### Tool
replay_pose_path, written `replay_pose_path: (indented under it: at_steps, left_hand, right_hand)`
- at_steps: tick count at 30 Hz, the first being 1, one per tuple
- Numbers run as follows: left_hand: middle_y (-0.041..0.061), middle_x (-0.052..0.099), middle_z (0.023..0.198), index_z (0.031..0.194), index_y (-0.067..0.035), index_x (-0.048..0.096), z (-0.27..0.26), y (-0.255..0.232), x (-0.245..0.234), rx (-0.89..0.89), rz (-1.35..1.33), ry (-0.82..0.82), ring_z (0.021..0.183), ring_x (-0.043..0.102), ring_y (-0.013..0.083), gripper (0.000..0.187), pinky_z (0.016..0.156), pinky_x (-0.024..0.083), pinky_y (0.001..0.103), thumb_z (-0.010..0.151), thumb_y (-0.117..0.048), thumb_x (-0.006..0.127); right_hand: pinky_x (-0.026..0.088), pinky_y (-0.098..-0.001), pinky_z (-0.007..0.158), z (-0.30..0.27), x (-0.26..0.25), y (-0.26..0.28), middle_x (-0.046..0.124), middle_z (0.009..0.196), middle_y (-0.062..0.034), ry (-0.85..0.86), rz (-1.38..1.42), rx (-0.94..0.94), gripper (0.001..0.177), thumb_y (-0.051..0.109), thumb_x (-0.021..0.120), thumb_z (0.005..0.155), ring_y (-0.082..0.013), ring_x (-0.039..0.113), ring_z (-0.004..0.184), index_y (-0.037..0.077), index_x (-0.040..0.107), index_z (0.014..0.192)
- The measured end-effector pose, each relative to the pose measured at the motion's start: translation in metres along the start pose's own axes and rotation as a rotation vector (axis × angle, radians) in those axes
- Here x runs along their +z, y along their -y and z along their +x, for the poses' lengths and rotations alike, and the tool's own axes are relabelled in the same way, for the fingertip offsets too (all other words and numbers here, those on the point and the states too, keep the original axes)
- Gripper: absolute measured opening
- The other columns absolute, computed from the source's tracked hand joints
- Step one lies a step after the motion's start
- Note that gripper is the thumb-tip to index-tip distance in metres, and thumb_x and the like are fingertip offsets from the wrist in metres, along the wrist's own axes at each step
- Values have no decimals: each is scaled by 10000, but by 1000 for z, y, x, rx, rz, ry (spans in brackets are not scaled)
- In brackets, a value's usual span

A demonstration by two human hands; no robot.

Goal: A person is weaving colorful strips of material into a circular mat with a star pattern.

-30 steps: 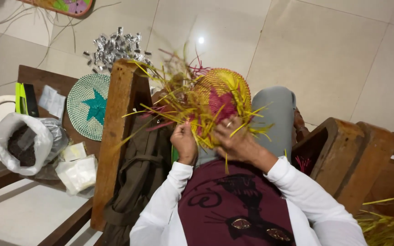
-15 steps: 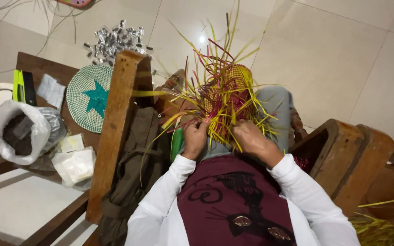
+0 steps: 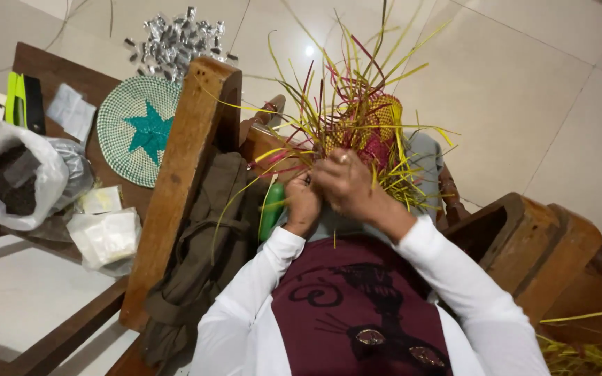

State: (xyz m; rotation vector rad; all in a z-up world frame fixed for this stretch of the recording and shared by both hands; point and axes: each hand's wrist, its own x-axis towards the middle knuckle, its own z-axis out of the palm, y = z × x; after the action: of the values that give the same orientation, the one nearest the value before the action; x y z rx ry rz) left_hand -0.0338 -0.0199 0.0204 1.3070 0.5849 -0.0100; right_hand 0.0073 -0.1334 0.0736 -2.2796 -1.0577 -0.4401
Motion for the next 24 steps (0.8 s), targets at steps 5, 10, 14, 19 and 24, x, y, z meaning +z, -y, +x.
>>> replay_pose_path:
  at_steps: [5,10,14,19,24]
  left_hand:
    - [-22,560,568,753,-103,691,15,39,-10,-74,201,-18,515,486,73,101,502,385,206,812,-174,732]
    - [8,508,788,1090,131,513,18,35,-3,-186,54,4,742,468,142,493,766,437,306,820,-184,778]
    - [64,562,544,737,44,655,13,-7,1,-40,32,-37,567,522,131,249,565,487,296,713,-131,831]
    - [88,656,707,830,45,709,13,3,7,-8,-52,-27,717,569,151,178,663,515,327,699,-22,809]
    - [3,712,788,913,-218,727,13,22,-10,757,646,-39,727,687,190,189,724,542,291,778,-91,696]
  right_hand:
    - [445,-407,567,-4,-1,-29,549,723,-71,93,-139,148,63,103,647,703,-309,556,685,127,622,755]
    - [384,-404,675,9,-20,2,533,946,-112,-47,-351,94,283,87,613,706,-339,504,832,107,634,987]
    - [475,-395,684,7,-17,22,595,813,-121,-164,128,76,231,-26,653,690,-329,573,714,47,687,906]
    - [514,-450,611,-15,-1,-10,614,788,-162,67,221,392,212,-13,679,785,-386,625,712,6,686,997]
    - [494,-528,718,-11,0,-27,635,801,-190,154,579,511,377,-40,629,705,-440,621,782,56,678,1067]
